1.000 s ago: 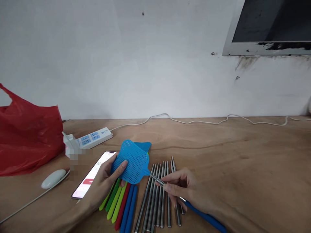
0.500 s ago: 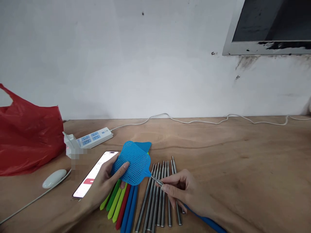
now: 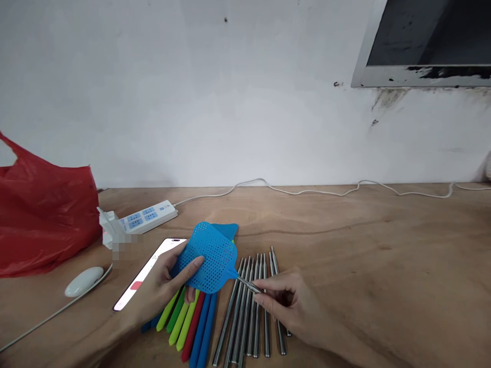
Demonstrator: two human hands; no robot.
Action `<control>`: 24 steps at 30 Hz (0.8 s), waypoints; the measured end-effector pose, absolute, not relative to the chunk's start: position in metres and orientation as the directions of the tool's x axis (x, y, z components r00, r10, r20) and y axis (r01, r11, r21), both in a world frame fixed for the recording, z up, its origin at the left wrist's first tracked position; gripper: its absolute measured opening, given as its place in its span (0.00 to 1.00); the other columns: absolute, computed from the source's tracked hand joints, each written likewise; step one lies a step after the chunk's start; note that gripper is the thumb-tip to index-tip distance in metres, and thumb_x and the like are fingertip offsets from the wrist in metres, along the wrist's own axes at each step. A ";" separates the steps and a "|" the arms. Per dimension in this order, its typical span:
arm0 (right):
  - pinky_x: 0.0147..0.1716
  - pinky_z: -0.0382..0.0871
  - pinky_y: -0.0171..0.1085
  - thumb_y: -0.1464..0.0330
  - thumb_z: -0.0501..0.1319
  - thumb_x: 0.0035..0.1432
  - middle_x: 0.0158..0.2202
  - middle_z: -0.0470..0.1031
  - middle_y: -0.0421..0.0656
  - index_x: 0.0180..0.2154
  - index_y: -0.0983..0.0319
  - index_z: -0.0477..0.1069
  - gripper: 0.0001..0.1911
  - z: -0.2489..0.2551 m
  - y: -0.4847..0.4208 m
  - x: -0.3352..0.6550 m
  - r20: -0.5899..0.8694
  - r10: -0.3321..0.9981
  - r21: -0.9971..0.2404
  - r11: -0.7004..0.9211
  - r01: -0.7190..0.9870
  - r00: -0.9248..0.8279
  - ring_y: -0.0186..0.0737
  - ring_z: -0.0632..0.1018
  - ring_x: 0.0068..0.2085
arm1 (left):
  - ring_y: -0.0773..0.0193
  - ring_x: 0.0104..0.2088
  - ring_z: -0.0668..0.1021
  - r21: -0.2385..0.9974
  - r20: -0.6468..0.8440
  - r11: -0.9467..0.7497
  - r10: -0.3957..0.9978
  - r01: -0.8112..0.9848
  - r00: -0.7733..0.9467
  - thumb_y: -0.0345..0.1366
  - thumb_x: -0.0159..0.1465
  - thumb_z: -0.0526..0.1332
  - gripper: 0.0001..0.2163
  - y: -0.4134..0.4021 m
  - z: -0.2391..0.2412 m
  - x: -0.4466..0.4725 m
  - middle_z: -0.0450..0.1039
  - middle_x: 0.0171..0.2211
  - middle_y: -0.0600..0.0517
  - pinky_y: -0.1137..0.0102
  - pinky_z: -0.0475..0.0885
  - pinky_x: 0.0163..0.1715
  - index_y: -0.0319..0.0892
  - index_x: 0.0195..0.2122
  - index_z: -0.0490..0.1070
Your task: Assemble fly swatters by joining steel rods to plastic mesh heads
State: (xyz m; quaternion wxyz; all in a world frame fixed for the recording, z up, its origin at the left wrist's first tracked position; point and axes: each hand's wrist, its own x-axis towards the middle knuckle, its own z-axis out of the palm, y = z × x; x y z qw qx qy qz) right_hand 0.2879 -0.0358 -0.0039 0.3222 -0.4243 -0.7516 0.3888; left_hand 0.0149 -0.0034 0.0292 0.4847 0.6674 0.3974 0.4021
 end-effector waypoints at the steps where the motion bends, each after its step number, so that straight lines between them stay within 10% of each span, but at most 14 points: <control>1: 0.21 0.57 0.34 0.54 0.59 0.65 0.21 0.71 0.40 0.43 0.59 0.83 0.20 -0.004 -0.037 0.287 0.201 0.879 -0.824 0.391 0.411 -0.433 0.33 0.65 0.22 | 0.63 0.15 0.76 0.968 0.148 -0.210 0.922 0.139 0.359 0.43 0.67 0.63 0.09 -0.004 0.029 0.016 0.72 0.16 0.59 0.72 0.72 0.19 0.45 0.36 0.66; 7: 0.24 0.63 0.36 0.58 0.58 0.67 0.26 0.77 0.45 0.52 0.56 0.79 0.18 -0.013 -0.041 0.286 0.416 0.828 -0.729 0.551 0.407 -0.376 0.38 0.70 0.24 | 0.61 0.17 0.77 0.974 0.096 -0.170 0.909 0.149 0.406 0.45 0.68 0.61 0.10 -0.003 0.030 0.017 0.74 0.17 0.56 0.71 0.74 0.21 0.44 0.37 0.66; 19: 0.17 0.50 0.32 0.48 0.58 0.62 0.16 0.58 0.35 0.34 0.63 0.83 0.27 0.002 -0.038 0.285 0.006 0.902 -0.931 0.163 0.328 -0.432 0.30 0.59 0.19 | 0.63 0.18 0.77 0.978 0.112 -0.177 0.898 0.114 0.425 0.44 0.69 0.60 0.10 0.000 0.023 0.016 0.75 0.18 0.55 0.70 0.74 0.23 0.44 0.37 0.65; 24: 0.20 0.54 0.34 0.53 0.58 0.65 0.19 0.66 0.39 0.36 0.60 0.83 0.21 0.002 -0.040 0.285 0.156 0.892 -0.855 0.337 0.395 -0.423 0.33 0.63 0.22 | 0.61 0.18 0.78 0.968 0.134 -0.208 0.900 0.140 0.414 0.44 0.70 0.58 0.09 -0.006 0.022 0.018 0.75 0.18 0.55 0.69 0.76 0.22 0.44 0.40 0.64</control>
